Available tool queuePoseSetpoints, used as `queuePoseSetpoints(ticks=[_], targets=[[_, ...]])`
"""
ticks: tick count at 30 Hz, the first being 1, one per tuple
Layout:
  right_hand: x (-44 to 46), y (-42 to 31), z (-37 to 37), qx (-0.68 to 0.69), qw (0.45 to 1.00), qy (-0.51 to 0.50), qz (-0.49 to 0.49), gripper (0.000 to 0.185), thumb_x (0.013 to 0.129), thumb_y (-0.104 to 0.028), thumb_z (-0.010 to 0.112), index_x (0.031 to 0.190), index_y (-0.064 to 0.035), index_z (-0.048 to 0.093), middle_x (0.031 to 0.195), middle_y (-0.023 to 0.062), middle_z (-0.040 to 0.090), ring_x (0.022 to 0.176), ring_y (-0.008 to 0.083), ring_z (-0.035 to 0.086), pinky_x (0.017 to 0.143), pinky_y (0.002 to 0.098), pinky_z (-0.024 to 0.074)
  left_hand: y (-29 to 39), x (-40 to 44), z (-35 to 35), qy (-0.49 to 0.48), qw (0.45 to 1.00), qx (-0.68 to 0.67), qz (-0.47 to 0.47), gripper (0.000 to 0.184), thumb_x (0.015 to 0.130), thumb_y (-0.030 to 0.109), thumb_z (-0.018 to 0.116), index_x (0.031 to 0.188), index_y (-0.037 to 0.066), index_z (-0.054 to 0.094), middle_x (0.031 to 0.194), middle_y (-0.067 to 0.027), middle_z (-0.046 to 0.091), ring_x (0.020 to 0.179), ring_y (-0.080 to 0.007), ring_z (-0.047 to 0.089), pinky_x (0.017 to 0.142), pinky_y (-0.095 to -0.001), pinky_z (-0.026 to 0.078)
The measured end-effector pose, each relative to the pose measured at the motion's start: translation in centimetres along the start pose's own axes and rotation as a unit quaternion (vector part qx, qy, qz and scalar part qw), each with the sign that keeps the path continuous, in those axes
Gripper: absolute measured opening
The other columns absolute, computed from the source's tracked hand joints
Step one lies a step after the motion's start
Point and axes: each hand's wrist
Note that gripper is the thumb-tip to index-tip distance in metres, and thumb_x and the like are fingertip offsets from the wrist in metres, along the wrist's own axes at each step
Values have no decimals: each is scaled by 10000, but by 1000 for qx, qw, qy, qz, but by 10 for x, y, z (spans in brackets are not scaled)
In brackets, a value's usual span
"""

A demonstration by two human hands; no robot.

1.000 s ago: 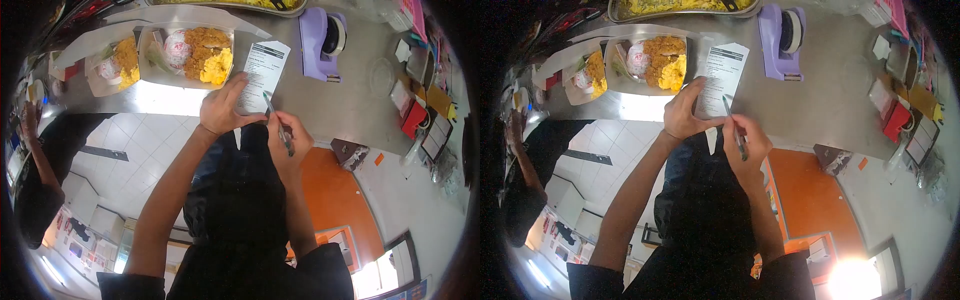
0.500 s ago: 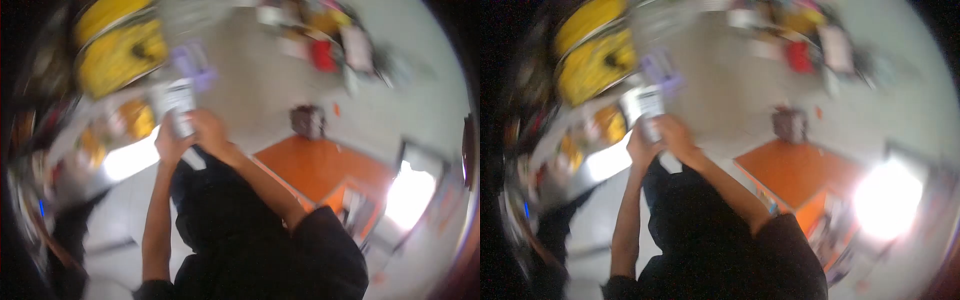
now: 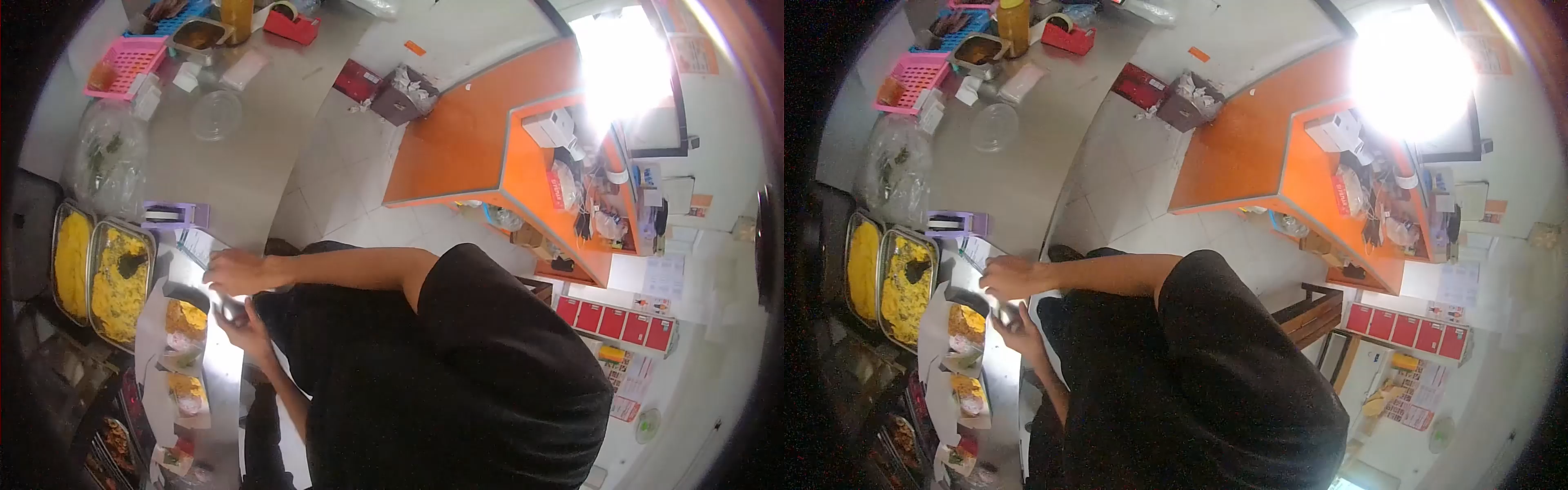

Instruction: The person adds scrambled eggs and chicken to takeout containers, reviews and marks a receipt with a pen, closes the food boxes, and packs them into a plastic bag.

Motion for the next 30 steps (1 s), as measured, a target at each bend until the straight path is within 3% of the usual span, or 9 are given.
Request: queuePoseSetpoints(ticks=[4,9,12,14,17,21,24,25,30], targets=[[62,-62,-3,99,979,145,-107,587,757,-245,738,1282,-64,549,1187,153,546,1131,343,516,936,490,469,-28,-48,-63,-55,990,-21,-128,518,985,283,629,1384,-6,470,1198,-144,650,890,-202,644,704,-255,523],[121,-91,41,26,985,77,-150,599,717,-227,745,1259,-49,565,1146,199,566,1173,351,500,1015,539,361,-16,-52,-112,135,909,-213,-333,672,1026,514,429,1478,24,341,1358,-147,573,1060,-241,597,903,-409,485],[147,-88,67,-126,970,175,-107,454,749,-198,700,1166,-38,620,1032,212,625,1073,352,588,965,566,393,-46,-29,-142,96,899,-277,-325,697,1027,542,381,1510,49,278,1414,-143,526,1110,-272,603,946,-417,473],[146,-90,30,-115,990,-79,7,406,829,-191,591,1217,-82,637,944,210,677,943,381,672,824,509,529,-47,-13,-153,27,876,-340,-340,713,1021,545,390,1524,59,251,1467,-135,465,1194,-320,594,1015,-411,439],[127,-63,25,-88,990,-4,-114,345,797,-156,611,1130,-78,651,851,169,691,740,366,681,759,489,533,-39,7,-153,-60,882,-331,-331,724,1015,552,398,1524,59,249,1482,-136,447,1194,-324,601,998,-392,462],[90,-69,0,-46,997,-8,-63,420,798,-259,653,1187,-99,640,882,179,696,811,382,679,728,449,545,-33,27,-142,-54,889,-339,-303,573,1033,410,447,1475,61,340,1423,-157,487,1131,-358,621,944,-423,543],[46,-115,-48,90,989,-89,74,458,830,-282,691,1231,-78,608,1077,236,655,993,389,642,843,450,520,-58,42,-126,-106,968,-159,-164,395,1001,293,433,1289,55,561,1017,-54,652,977,-148,652,816,-324,544],[38,-95,-24,82,991,-85,62,447,881,-236,650,1278,-49,566,1065,246,653,1007,413,624,874,436,510,-82,56,-133,-186,972,88,-110,423,1013,294,414,1336,58,553,1110,-114,642,1035,-189,631,833,-337,539],[-22,-119,-2,249,951,-47,179,618,954,-175,573,1480,24,317,1268,285,566,1153,450,571,1021,470,441,-47,58,-121,55,986,-65,-145,552,1045,420,411,1406,10,486,1405,-227,528,1326,-335,490,1095,-354,372]])
Point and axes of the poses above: each hand's wrist, its own x-axis towards the middle knuckle, its own z-axis out of the palm, y = z × x
